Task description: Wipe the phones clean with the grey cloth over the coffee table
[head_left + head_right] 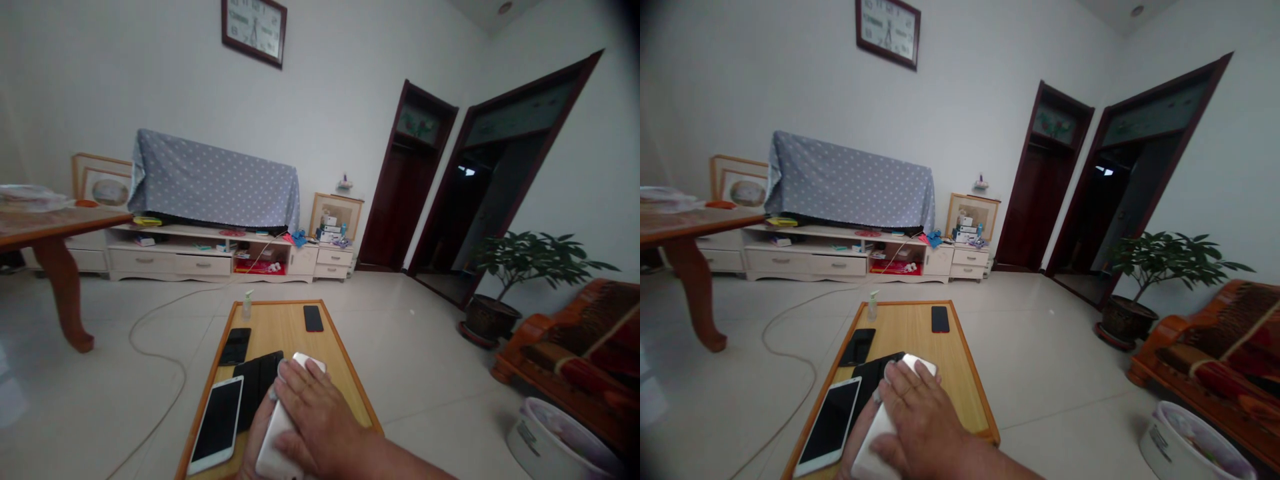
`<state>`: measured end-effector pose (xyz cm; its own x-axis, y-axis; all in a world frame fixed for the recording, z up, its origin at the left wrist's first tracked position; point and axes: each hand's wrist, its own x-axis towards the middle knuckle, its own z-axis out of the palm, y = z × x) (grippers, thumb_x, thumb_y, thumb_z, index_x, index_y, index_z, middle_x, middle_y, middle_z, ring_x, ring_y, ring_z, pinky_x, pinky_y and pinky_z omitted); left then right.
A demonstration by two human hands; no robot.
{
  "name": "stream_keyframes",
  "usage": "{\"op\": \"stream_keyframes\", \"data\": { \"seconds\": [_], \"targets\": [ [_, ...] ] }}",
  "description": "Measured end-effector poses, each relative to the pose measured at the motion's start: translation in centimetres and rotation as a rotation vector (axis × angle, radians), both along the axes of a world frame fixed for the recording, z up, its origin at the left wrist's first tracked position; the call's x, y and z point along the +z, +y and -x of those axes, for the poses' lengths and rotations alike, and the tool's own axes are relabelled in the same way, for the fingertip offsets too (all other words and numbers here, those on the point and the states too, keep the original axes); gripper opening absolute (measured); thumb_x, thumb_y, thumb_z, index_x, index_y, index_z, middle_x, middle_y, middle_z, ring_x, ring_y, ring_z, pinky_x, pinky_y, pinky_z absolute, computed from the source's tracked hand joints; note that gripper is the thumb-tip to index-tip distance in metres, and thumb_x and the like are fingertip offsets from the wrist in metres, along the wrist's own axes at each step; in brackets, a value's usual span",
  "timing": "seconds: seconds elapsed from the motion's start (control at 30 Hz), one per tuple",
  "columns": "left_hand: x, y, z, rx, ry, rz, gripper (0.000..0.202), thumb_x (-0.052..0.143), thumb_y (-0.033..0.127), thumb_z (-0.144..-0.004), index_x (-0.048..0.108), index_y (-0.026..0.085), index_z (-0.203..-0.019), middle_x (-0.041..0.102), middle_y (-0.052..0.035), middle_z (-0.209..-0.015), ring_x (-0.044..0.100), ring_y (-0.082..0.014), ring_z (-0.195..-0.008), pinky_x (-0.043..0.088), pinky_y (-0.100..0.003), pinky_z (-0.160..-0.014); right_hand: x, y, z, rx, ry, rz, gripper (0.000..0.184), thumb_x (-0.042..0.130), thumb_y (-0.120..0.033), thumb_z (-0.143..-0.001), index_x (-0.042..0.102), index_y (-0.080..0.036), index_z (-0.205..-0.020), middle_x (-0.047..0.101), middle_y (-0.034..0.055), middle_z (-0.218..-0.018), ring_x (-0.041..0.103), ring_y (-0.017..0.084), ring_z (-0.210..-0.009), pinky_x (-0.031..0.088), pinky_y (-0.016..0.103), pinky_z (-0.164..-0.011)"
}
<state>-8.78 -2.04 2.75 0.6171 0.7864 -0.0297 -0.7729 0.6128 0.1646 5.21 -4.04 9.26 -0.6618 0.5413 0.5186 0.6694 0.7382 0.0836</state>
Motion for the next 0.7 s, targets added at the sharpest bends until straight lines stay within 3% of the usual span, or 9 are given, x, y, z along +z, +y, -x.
{"op": "stream_keyframes", "data": {
  "seconds": [0.07, 0.13, 0.27, 0.33, 0.4, 0.53, 0.63, 0.7],
  "targets": [
    [0.6, 0.1, -0.3, 0.044, 0.064, 0.043, 0.053, 0.051, 0.037, -0.096, 0.049, 0.022, -0.147, 0.074, -0.0084, -0.121, 0.067, -0.026, -0.117, 0.048, -0.037, -0.107, 1.0, 0.7, -0.8, -0.084, 0.024, 0.037, 0.065, 0.05, -0.049, -0.101, 0.036, -0.011, -0.153, 0.035, 0.0174, -0.159, 0.027, 0.029, -0.15, 0.026, 0.054, -0.121],
    [1.2, 0.2, -0.1, 0.086, 0.13, 0.079, 0.054, 0.055, 0.039, -0.096, 0.052, 0.019, -0.145, 0.075, -0.011, -0.118, 0.069, -0.0278, -0.113, 0.05, -0.039, -0.105, 1.0, 0.8, -1.5, -0.143, 0.045, 0.03, 0.065, 0.048, -0.047, -0.102, 0.034, -0.01, -0.154, 0.033, 0.0195, -0.159, 0.025, 0.031, -0.15, 0.028, 0.057, -0.12],
    [2.1, 0.3, 0.9, 0.029, 0.059, 0.041, 0.064, 0.054, 0.047, -0.095, 0.049, 0.007, -0.145, 0.072, -0.0197, -0.121, 0.069, -0.0308, -0.112, 0.053, -0.041, -0.1, -2.6, -0.9, -1.3, -0.092, 0.03, -0.065, 0.068, 0.049, -0.052, -0.1, 0.04, -0.007, -0.15, 0.04, 0.0197, -0.155, 0.031, 0.032, -0.148, 0.034, 0.054, -0.118],
    [2.2, 0.4, 1.1, -0.082, 0.001, 0.028, 0.067, 0.052, 0.047, -0.096, 0.044, 0.006, -0.148, 0.069, -0.0207, -0.127, 0.069, -0.0295, -0.113, 0.053, -0.039, -0.097, -4.6, -1.9, -0.6, -0.012, 0.049, -0.21, 0.052, 0.051, -0.043, -0.102, 0.049, -0.012, -0.143, 0.053, 0.0127, -0.148, 0.039, 0.026, -0.144, 0.033, 0.046, -0.12],
    [2.1, 0.4, 0.8, -0.113, -0.013, 0.046, 0.066, 0.051, 0.047, -0.096, 0.043, 0.008, -0.148, 0.07, -0.0194, -0.125, 0.07, -0.0284, -0.112, 0.054, -0.037, -0.096, -5.3, -2.2, 0.0, 0.018, 0.077, -0.261, 0.043, 0.052, -0.036, -0.102, 0.053, -0.016, -0.141, 0.057, 0.0064, -0.145, 0.042, 0.021, -0.143, 0.029, 0.041, -0.122],
    [1.3, 0.4, -0.3, 0.042, -0.011, 0.066, 0.061, 0.052, 0.048, -0.095, 0.05, 0.013, -0.145, 0.077, -0.0143, -0.109, 0.073, -0.0276, -0.103, 0.052, -0.039, -0.101, -2.1, -0.9, -0.7, -0.082, 0.082, 0.061, 0.068, 0.053, -0.052, -0.099, 0.037, -0.013, -0.152, 0.036, 0.0141, -0.159, 0.03, 0.03, -0.149, 0.025, 0.053, -0.122],
    [0.9, 0.4, -0.4, 0.098, 0.073, 0.093, 0.057, 0.054, 0.041, -0.095, 0.05, 0.014, -0.145, 0.077, -0.0132, -0.11, 0.071, -0.0299, -0.109, 0.049, -0.043, -0.105, 0.0, 0.3, -1.6, -0.22, 0.203, 0.176, 0.064, 0.049, -0.039, -0.101, 0.029, -0.014, -0.157, 0.029, 0.0168, -0.162, 0.025, 0.031, -0.15, 0.026, 0.058, -0.12],
    [0.9, 0.6, 0.0, 0.12, 0.153, 0.114, 0.058, 0.056, 0.033, -0.094, 0.046, 0.011, -0.147, 0.076, -0.0146, -0.112, 0.07, -0.0317, -0.111, 0.048, -0.045, -0.106, -0.5, 0.1, -1.6, -0.238, 0.288, 0.194, 0.064, 0.048, -0.033, -0.101, 0.026, -0.015, -0.158, 0.026, 0.0174, -0.163, 0.024, 0.032, -0.15, 0.029, 0.059, -0.119]
  ]
}}
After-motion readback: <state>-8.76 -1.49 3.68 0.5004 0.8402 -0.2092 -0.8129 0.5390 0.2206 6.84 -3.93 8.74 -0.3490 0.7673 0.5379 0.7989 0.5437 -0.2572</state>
